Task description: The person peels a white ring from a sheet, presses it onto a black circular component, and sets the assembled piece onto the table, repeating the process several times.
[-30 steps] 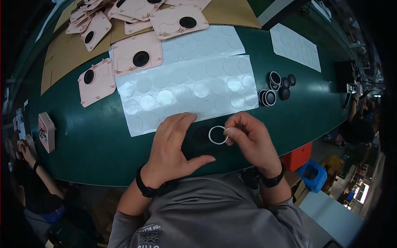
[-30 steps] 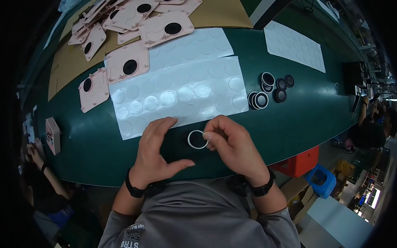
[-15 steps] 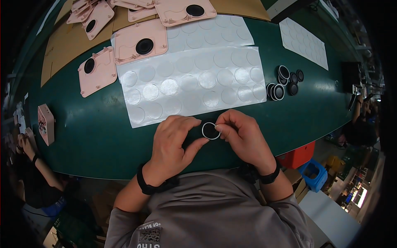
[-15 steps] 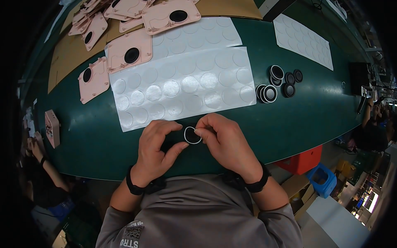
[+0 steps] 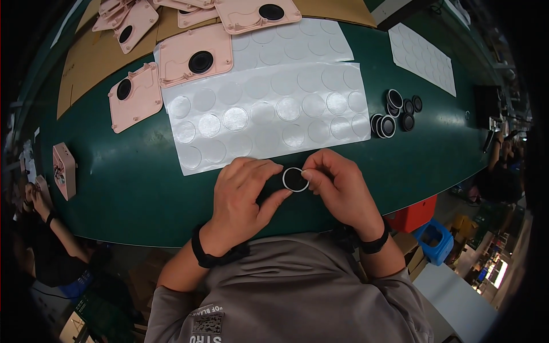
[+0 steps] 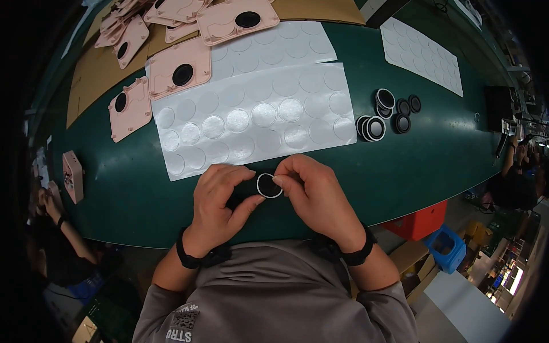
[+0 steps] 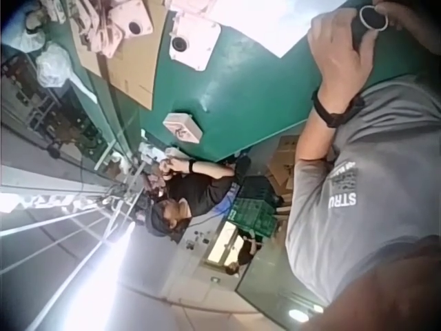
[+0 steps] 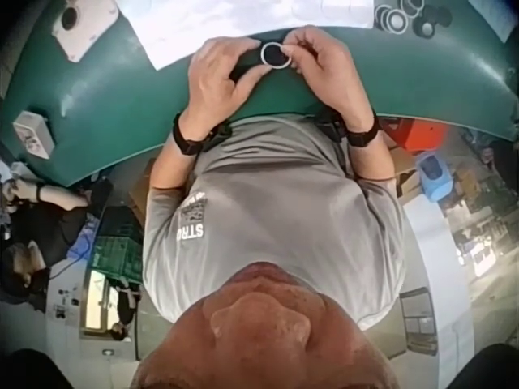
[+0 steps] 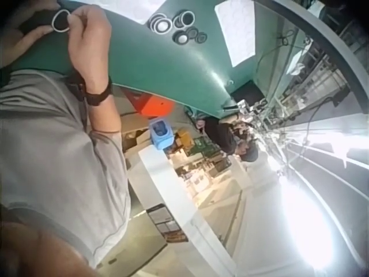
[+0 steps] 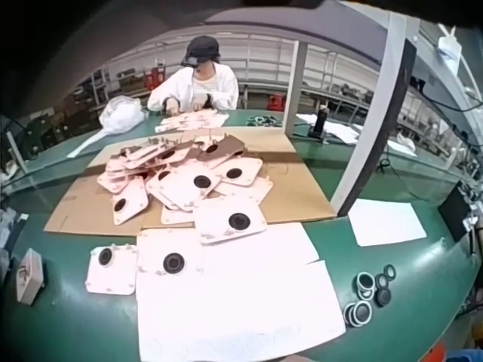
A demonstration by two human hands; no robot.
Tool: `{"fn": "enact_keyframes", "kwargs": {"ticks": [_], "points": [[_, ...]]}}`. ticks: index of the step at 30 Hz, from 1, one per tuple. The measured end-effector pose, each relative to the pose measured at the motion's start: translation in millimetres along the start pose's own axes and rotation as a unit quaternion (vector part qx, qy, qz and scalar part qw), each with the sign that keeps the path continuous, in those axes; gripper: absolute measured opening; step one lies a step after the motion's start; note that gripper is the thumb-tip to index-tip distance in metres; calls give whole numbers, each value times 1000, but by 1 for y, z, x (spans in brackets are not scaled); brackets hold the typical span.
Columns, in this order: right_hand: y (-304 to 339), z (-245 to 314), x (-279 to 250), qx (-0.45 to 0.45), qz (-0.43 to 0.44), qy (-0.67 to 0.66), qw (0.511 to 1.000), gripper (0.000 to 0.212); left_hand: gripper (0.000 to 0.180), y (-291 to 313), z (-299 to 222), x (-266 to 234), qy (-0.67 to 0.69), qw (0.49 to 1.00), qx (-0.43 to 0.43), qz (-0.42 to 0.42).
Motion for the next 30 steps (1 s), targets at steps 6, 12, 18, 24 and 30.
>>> {"fn": "enact_keyframes", "kwargs": {"ticks": [6, 12, 18, 24, 30], "points": [[-1, -1, 1, 31, 23, -17, 999, 5, 47, 0, -2, -1, -1, 1000, -8, 6], [-2, -1, 4, -29, -14, 44, 998, 5, 43, -1, 0, 2, -9, 1000, 0, 2], [-2, 0, 5, -43, -32, 61, 997, 5, 42, 0, 0, 4, -18, 1000, 3, 3], [-2, 2, 5, -52, -49, 67, 995, 6, 42, -2, 0, 4, -17, 1000, 2, 1], [0, 5, 7, -51, -76, 86, 992, 9, 41, 0, 0, 5, -25, 1000, -1, 8]]}}
Point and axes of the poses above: each hand's wrist, its own y-axis away from the middle knuckle, its own x-axis out of the palm, z = x × y, the point moved 2 cm from there along -y, towards the middle knuckle, and after that the axes turned 14 degrees about x, right-handed, at the moved point
